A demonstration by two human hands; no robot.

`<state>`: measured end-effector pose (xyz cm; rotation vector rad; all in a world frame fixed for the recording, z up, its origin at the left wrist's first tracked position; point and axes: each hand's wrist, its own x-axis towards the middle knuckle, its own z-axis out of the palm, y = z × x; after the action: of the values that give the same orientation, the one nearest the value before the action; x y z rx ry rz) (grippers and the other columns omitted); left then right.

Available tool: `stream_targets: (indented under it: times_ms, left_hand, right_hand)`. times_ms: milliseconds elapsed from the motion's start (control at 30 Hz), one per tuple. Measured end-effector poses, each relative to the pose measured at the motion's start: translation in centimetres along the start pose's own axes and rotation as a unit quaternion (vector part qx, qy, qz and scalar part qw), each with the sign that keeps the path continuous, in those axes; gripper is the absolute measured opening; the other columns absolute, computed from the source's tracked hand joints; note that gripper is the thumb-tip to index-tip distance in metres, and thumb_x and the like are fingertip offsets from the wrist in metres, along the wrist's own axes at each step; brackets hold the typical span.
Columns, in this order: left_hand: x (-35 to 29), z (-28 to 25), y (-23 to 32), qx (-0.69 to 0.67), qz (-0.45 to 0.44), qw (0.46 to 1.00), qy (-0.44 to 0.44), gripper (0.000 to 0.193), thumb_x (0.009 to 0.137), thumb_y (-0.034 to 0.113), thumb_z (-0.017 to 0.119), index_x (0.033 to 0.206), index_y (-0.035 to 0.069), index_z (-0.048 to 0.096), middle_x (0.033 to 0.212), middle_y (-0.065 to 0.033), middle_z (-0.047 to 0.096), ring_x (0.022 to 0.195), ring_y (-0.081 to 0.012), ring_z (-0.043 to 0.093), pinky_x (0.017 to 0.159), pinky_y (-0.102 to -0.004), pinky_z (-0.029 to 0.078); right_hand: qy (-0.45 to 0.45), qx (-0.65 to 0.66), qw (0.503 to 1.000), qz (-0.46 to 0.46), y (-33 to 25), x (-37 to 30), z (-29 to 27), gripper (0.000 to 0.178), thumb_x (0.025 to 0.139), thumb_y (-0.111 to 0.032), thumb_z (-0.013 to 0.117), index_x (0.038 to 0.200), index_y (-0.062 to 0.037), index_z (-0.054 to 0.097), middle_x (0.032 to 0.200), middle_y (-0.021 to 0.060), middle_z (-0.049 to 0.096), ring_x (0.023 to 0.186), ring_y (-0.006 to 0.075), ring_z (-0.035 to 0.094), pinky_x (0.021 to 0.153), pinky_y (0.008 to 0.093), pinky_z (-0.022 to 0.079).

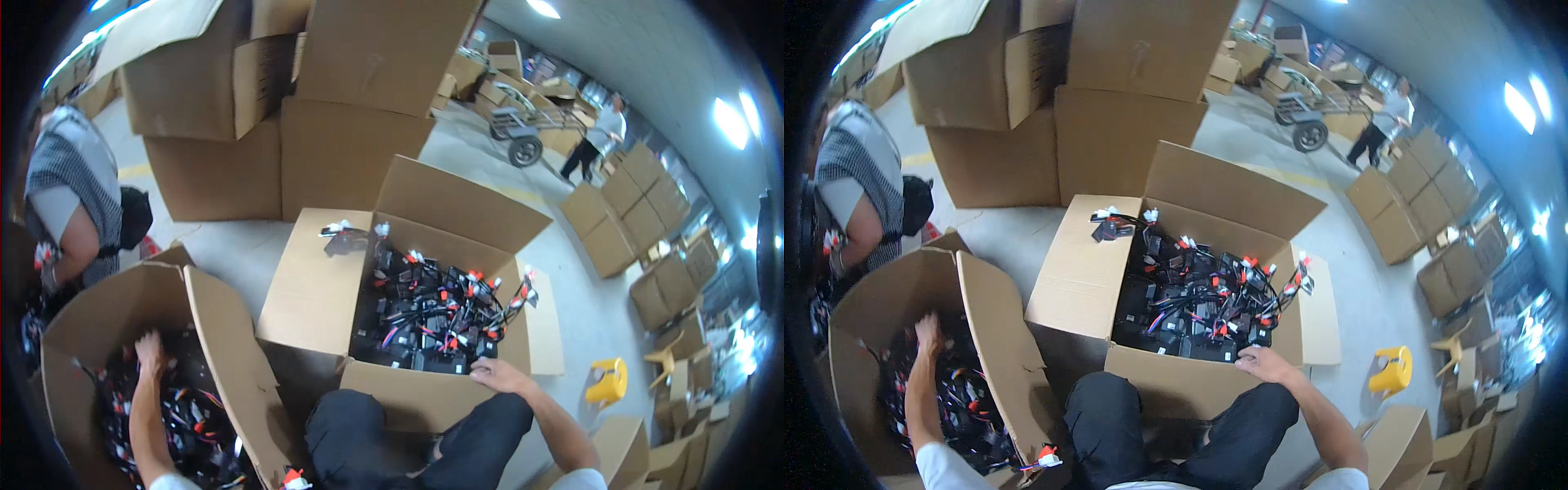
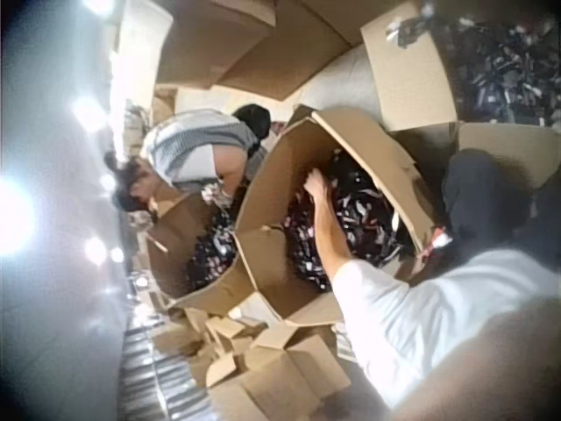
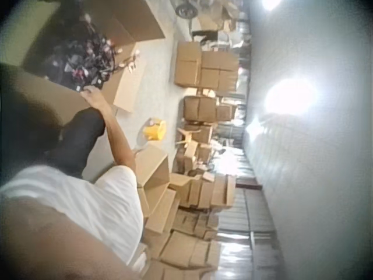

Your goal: The person sorts electronic display devices by picking them from cardboard boxes, turning them over by hand, and placing them into adjacent cardboard boxes.

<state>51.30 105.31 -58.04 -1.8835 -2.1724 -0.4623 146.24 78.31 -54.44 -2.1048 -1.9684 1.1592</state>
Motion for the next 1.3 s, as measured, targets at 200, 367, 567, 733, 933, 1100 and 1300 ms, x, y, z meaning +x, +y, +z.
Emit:
stream_targets:
  times_ms: [200,367,567,733,933,1100,1300]
  left_hand:
    - [-21.4,-17.7,-3.2,-0.454,-0.103,0.884,-0.036,0.076,0.089,0.005,0.086,0.160,-0.006,0.061,0.140,-0.0131,0.077,0.114,-0.0241,0.078,0.105,-0.0368,0.061]
    - [-27.2,-40.3,14.6,-0.588,-0.097,0.785,0.169,0.070,0.102,0.003,0.081,0.168,-0.005,0.058,0.153,-0.0116,0.070,0.135,-0.0204,0.067,0.117,-0.0355,0.054]
    - [-35.2,-42.5,36.1,-0.638,-0.074,0.750,0.158,0.084,0.107,0.011,0.085,0.178,0.002,0.043,0.162,-0.0158,0.063,0.138,-0.0263,0.067,0.119,-0.0429,0.058]
    - [-40.5,-44.7,44.9,-0.799,0.001,0.599,-0.052,0.080,0.117,0.056,0.067,0.172,0.000,0.052,0.156,-0.0180,0.071,0.134,-0.0312,0.075,0.119,-0.0490,0.061]
    - [-40.0,-44.7,52.9,-0.791,-0.167,0.556,-0.193,0.050,0.116,0.038,0.069,0.151,0.003,0.073,0.141,-0.0180,0.081,0.125,-0.0340,0.080,0.114,-0.0513,0.063]
    - [-38.4,-41.7,59.7,-0.773,-0.101,0.626,-0.011,0.043,0.118,0.020,0.073,0.150,-0.004,0.059,0.145,-0.0208,0.074,0.126,-0.0355,0.079,0.105,-0.0601,0.073]
    - [-44.6,-37.0,64.0,-0.694,0.137,0.700,0.096,0.087,0.120,0.044,0.069,0.182,-0.003,0.030,0.171,-0.0205,0.054,0.149,-0.0310,0.064,0.125,-0.0480,0.056]
  right_hand:
    - [-0.016,-0.094,0.993,-0.067,1.0,-1.6,-2.1,0.053,0.112,-0.042,0.078,0.148,-0.0030,0.076,0.131,0.0209,0.084,0.119,0.0372,0.082,0.106,0.0465,0.064]
    - [-0.030,0.101,0.942,-0.320,-19.6,-5.0,-1.5,0.066,0.114,-0.034,0.077,0.168,-0.0011,0.060,0.149,0.0205,0.080,0.141,0.0307,0.076,0.122,0.0452,0.059]
    - [0.023,0.470,0.736,-0.487,-35.6,-18.3,5.7,0.094,0.104,-0.037,0.094,0.175,0.0005,0.045,0.170,0.0228,0.054,0.156,0.0298,0.057,0.129,0.0437,0.048]
    - [0.112,0.508,0.730,-0.443,-26.7,-23.0,3.8,0.058,0.104,-0.033,0.095,0.148,-0.0013,0.074,0.156,0.0125,0.067,0.142,0.0180,0.064,0.124,0.0370,0.049]
    - [0.191,0.328,0.790,-0.482,-16.4,-24.4,-1.7,0.049,0.094,-0.031,0.100,0.130,-0.0054,0.079,0.138,0.0131,0.074,0.131,0.0318,0.072,0.116,0.0448,0.055]
    - [0.535,0.391,0.675,-0.325,-10.9,-27.7,-6.2,0.036,0.100,-0.015,0.094,0.127,0.0001,0.076,0.143,0.0214,0.081,0.121,0.0292,0.082,0.106,0.0404,0.065]
    - [0.593,0.319,0.569,-0.472,-18.4,-30.6,-2.2,0.036,0.103,-0.009,0.088,0.134,0.0035,0.074,0.149,0.0303,0.077,0.140,0.0495,0.076,0.118,0.0512,0.062]
